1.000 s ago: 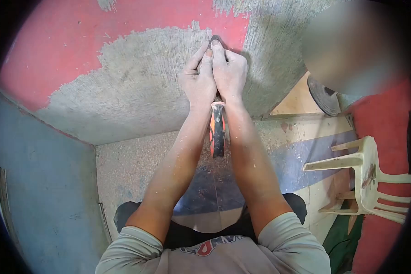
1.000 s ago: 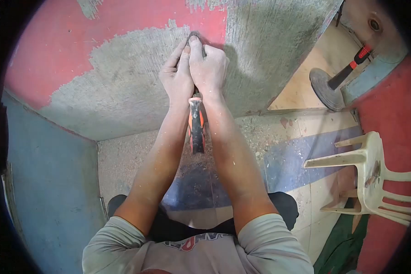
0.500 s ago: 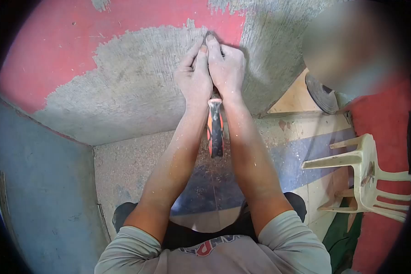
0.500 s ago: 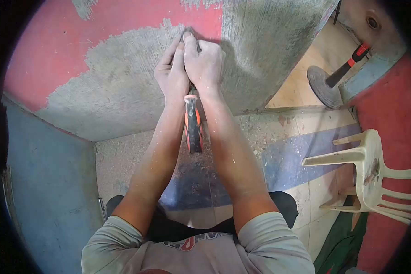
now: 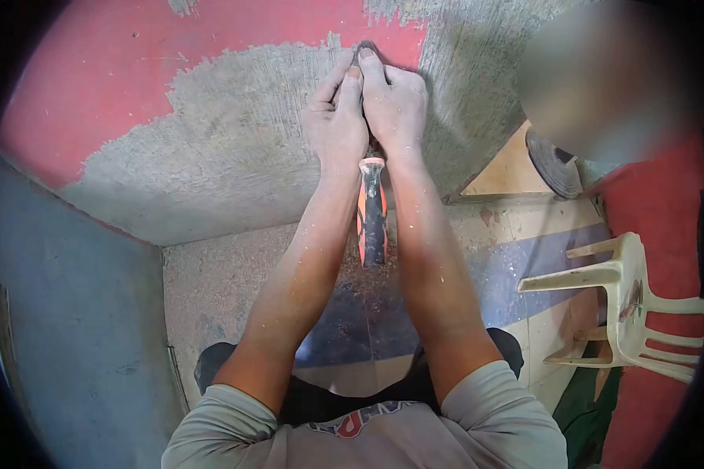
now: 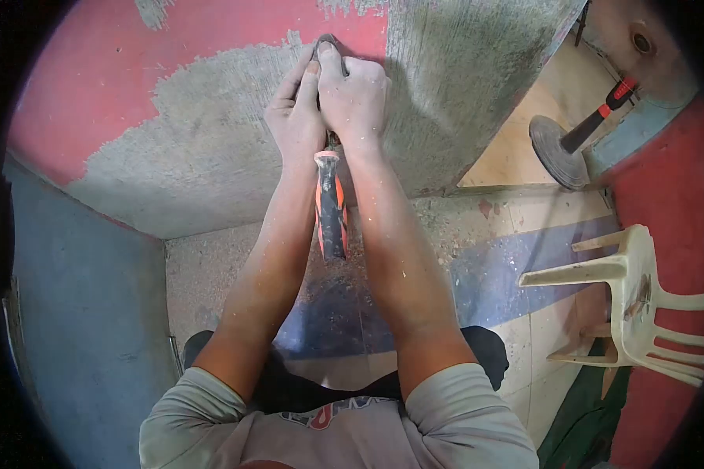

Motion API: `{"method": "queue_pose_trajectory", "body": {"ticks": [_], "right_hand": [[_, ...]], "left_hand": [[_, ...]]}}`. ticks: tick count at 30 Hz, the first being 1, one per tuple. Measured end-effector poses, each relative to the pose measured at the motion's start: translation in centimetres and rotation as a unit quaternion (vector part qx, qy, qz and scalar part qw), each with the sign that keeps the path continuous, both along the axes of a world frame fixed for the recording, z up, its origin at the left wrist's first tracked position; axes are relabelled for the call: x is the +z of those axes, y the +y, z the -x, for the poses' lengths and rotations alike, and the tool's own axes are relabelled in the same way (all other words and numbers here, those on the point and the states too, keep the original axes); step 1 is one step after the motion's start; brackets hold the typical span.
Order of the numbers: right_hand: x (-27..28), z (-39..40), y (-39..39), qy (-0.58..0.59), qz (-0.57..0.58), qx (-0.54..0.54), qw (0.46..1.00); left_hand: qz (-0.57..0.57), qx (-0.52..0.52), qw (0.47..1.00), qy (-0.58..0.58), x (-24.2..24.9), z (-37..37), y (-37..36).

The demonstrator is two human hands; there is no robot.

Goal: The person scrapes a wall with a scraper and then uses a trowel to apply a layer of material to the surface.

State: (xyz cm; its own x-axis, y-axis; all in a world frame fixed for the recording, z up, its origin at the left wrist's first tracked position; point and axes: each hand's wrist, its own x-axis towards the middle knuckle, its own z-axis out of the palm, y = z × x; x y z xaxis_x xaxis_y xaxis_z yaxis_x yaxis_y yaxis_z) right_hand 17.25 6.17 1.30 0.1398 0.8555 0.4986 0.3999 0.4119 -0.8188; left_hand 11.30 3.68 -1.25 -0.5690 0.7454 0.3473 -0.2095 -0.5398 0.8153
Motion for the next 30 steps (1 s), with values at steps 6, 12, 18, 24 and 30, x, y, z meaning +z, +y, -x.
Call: {"method": "queue_pose_trajectory", "body": {"ticks": [6, 12, 18, 24, 30], "right_hand": [[-8.0, -0.2, -1.0, -0.013, 0.047, -0.018, 0.999], [-4.9, -0.6, 0.1, -0.012, 0.021, -0.006, 1.0], [-3.0, -0.3, -0.2, 0.03, 0.008, 0.014, 0.999], [-11.2, -0.7, 0.3, -0.029, 0.013, -0.018, 0.999], [-1.8, -0.6, 0.7, 0.009, -0.012, 0.003, 1.0]], "left_hand": [[0.013, 0.018, 0.999, 0.046, -9.1, 0.0, -0.2], [-0.002, 0.03, 0.998, 0.058, -3.8, -0.6, -0.9], [0.007, 0.015, 1.0, 0.022, -2.6, -0.5, -0.4], [0.034, 0.005, 0.999, -0.003, -10.1, -1.0, -0.6], [-0.002, -0.009, 1.0, -0.003, -1.3, -0.6, 0.3]]}}
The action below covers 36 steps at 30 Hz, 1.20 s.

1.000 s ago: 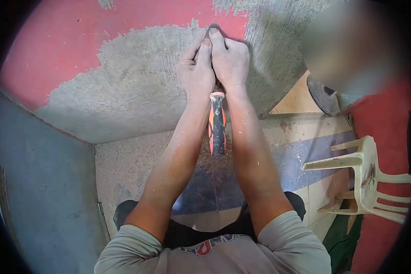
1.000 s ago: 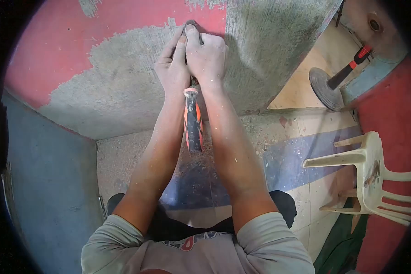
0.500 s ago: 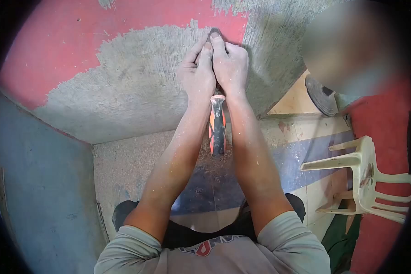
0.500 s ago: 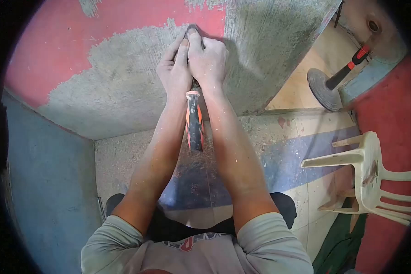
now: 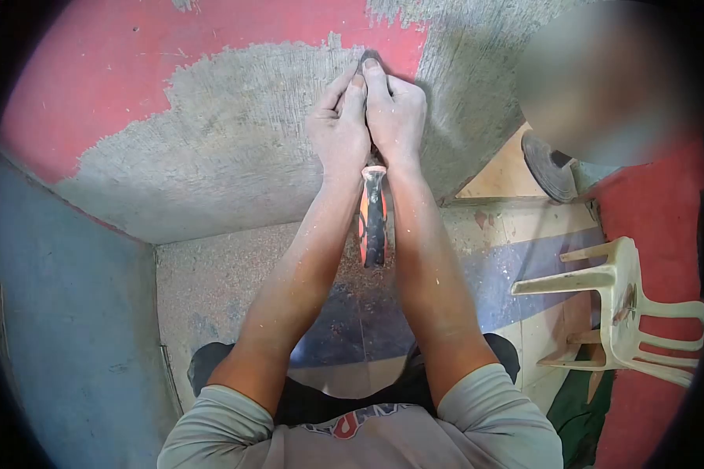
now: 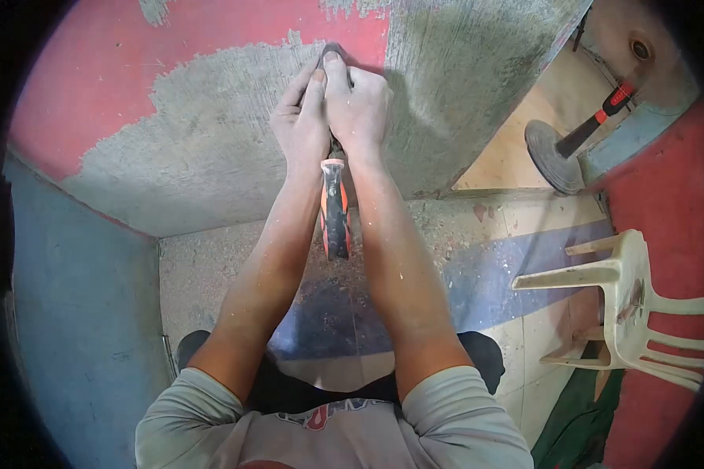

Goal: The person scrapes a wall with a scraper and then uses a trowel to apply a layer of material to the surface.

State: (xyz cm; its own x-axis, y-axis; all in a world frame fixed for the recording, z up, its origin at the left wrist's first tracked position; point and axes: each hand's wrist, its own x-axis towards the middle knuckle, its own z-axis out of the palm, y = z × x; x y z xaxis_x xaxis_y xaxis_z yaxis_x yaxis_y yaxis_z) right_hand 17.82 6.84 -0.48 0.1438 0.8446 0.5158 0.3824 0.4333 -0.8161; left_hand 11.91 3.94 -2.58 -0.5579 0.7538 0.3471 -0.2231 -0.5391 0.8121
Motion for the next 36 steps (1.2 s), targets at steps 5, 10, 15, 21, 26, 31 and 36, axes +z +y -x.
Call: {"method": "queue_pose_trajectory", "body": {"ticks": [5, 10, 15, 21, 26, 31, 36], "right_hand": [[-5.8, 0.2, -0.3, -0.009, 0.006, -0.006, 1.0], [-9.9, -0.4, -1.1, -0.034, 0.05, -0.02, 0.998], [-3.7, -0.5, -0.7, 0.012, 0.074, 0.014, 0.997], [-9.4, -0.4, -1.1, -0.023, 0.059, -0.022, 0.998], [-11.2, -0.6, -1.2, -0.045, 0.063, -0.018, 0.997], [-4.6, -0.3, -1.1, 0.004, 0.078, -0.001, 0.997], [-10.7, -0.1, -1.8, -0.013, 0.065, -0.004, 0.998]], "left_hand": [[0.027, 0.033, 0.998, 0.051, -6.3, 0.5, 0.1], [0.02, -0.004, 0.999, -0.028, -10.0, -0.5, -0.8], [0.011, -0.006, 0.999, -0.043, -5.0, -0.8, 0.0], [0.021, 0.031, 0.999, 0.025, -11.0, -0.1, 0.3], [0.054, 0.018, 0.998, -0.007, -12.6, -0.6, -0.5], [0.017, -0.003, 0.999, -0.034, -6.1, -0.6, -0.5], [0.057, 0.037, 0.997, 0.027, -13.3, 0.1, -0.4]]}}
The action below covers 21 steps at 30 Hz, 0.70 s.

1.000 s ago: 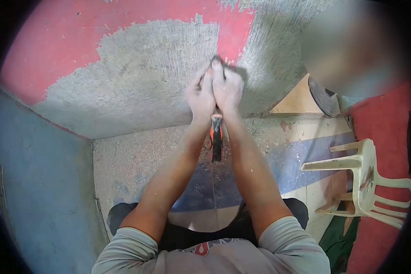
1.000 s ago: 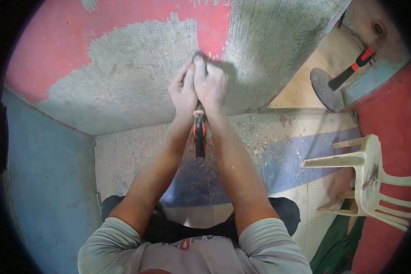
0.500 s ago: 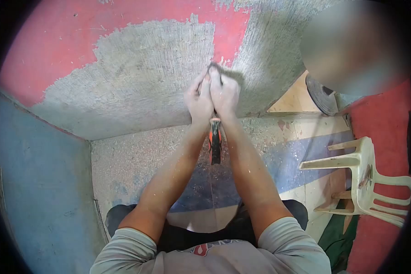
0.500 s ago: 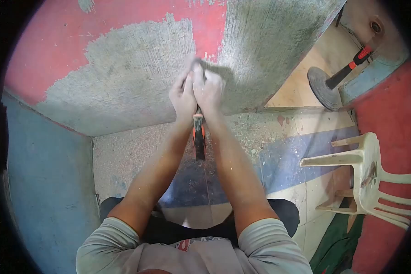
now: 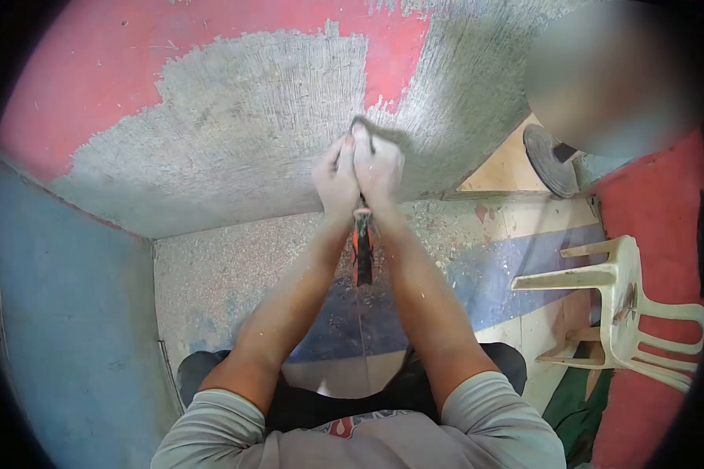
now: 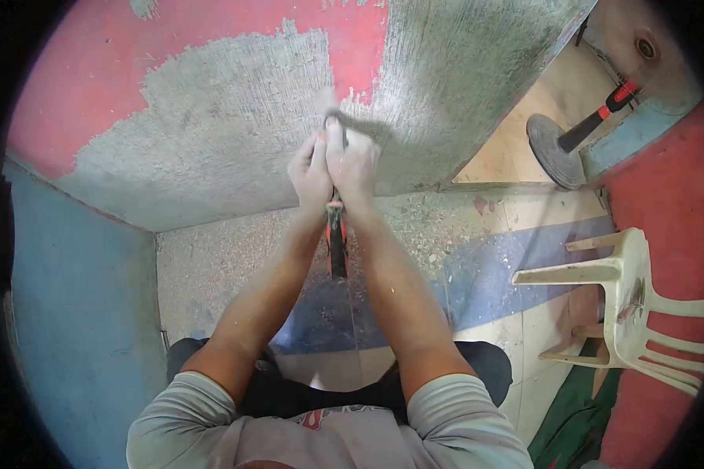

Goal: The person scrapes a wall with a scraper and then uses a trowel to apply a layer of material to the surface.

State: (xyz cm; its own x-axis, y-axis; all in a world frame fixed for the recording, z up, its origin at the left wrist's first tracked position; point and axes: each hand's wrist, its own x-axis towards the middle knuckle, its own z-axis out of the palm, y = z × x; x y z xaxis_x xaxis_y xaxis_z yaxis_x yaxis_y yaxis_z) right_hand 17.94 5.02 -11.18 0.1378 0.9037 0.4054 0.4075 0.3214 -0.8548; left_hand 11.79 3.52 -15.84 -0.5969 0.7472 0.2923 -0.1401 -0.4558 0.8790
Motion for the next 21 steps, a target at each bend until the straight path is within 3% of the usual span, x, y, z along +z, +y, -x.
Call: {"method": "queue_pose_trajectory", "body": {"ticks": [2, 7, 9, 12, 15, 18, 19, 21], "right_hand": [[-1.5, 0.0, -0.5, -0.018, 0.047, -0.014, 0.999], [3.2, 0.3, 0.3, -0.002, 0.024, 0.002, 1.0], [2.0, 0.1, 0.3, -0.015, 0.005, -0.002, 1.0], [0.0, 0.0, -0.6, -0.027, 0.036, -0.004, 0.999], [-1.0, 0.3, -0.7, -0.018, 0.03, -0.009, 0.999], [3.3, 0.9, 0.2, 0.006, -0.029, 0.01, 1.0], [3.9, 1.1, 0.1, 0.007, 0.022, 0.001, 1.0], [1.2, 1.2, 0.3, 0.006, -0.003, -0.003, 1.0]], "left_hand": [[0.01, 0.009, 1.0, 0.0, -2.2, 0.0, -0.4], [0.007, -0.01, 1.0, -0.027, 2.9, 0.2, -0.3], [-0.023, -0.031, 0.997, -0.07, 3.6, -0.1, -0.3], [0.03, 0.018, 0.999, 0.019, -1.2, 0.3, -0.4], [0.026, 0.011, 0.999, -0.029, -1.0, 0.0, -0.8], [0.008, -0.011, 1.0, -0.005, 3.7, 1.2, -0.4], [-0.01, -0.043, 0.996, -0.08, 4.8, 0.9, -0.6], [0.003, -0.027, 0.999, -0.035, 2.7, 1.1, -0.8]]}}
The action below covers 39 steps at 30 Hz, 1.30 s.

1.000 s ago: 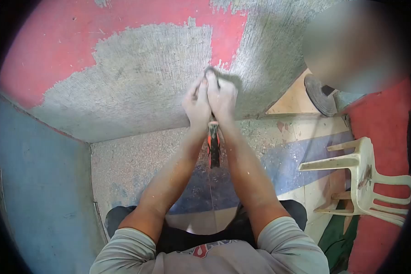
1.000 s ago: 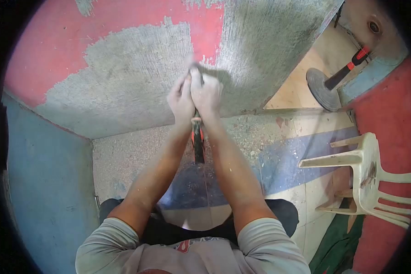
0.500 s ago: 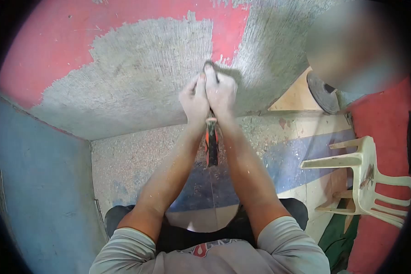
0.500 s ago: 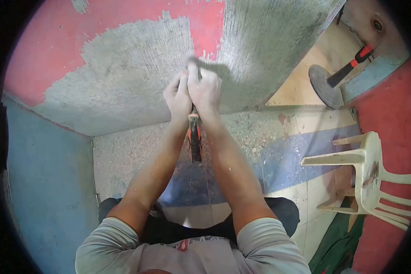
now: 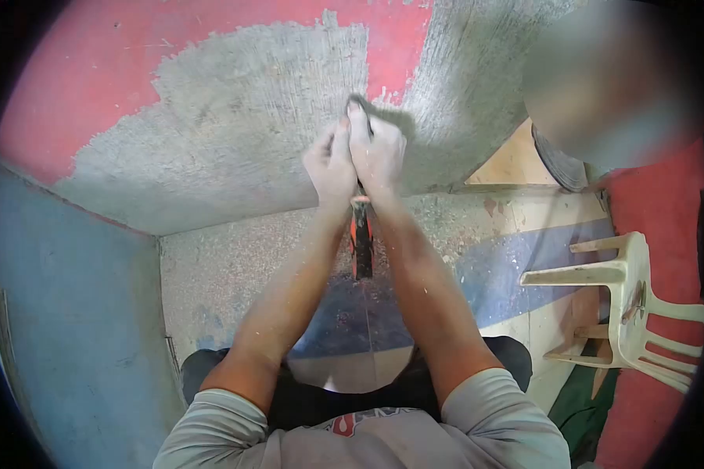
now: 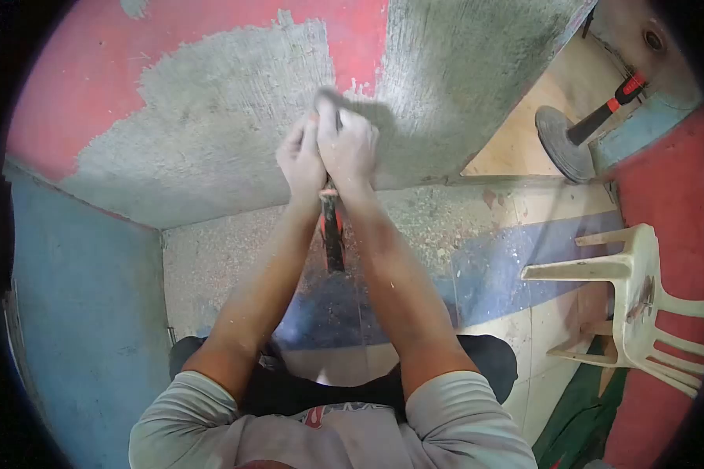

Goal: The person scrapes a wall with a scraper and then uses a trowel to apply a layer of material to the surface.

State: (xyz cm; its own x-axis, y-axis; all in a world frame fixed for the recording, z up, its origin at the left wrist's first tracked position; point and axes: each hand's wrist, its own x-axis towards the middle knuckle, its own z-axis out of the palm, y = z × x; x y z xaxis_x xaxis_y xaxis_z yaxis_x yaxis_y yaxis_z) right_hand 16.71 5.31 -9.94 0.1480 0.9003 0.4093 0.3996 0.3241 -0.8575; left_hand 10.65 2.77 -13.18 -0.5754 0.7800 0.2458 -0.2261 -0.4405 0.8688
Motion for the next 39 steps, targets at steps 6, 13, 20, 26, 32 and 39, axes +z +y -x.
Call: {"method": "queue_pose_trajectory", "body": {"ticks": [6, 13, 20, 26, 32, 39], "right_hand": [[-1.8, -0.4, -0.5, -0.027, 0.016, -0.008, 0.999], [-2.9, -0.4, -0.2, -0.017, 0.011, -0.008, 1.0], [0.0, 0.1, -0.1, 0.025, 0.004, 0.012, 1.0], [-5.7, 0.7, -1.6, -0.028, 0.078, -0.004, 0.997], [-3.9, 1.2, -0.8, 0.001, 0.018, -0.006, 1.0], [-3.3, 1.2, -1.2, -0.032, 0.029, -0.008, 0.999]], "left_hand": [[0.022, 0.026, 0.999, 0.0, -3.3, -0.4, -0.1], [0.004, 0.034, 0.999, 0.024, -3.1, -0.5, 0.1], [-0.029, -0.02, 0.998, -0.046, 0.9, 0.1, 0.3], [0.027, 0.028, 0.999, 0.006, -6.8, 0.8, -0.5], [0.007, -0.009, 1.0, -0.013, -4.0, 1.4, -0.4], [0.009, -0.004, 1.0, -0.018, -4.8, 1.5, -0.4]]}}
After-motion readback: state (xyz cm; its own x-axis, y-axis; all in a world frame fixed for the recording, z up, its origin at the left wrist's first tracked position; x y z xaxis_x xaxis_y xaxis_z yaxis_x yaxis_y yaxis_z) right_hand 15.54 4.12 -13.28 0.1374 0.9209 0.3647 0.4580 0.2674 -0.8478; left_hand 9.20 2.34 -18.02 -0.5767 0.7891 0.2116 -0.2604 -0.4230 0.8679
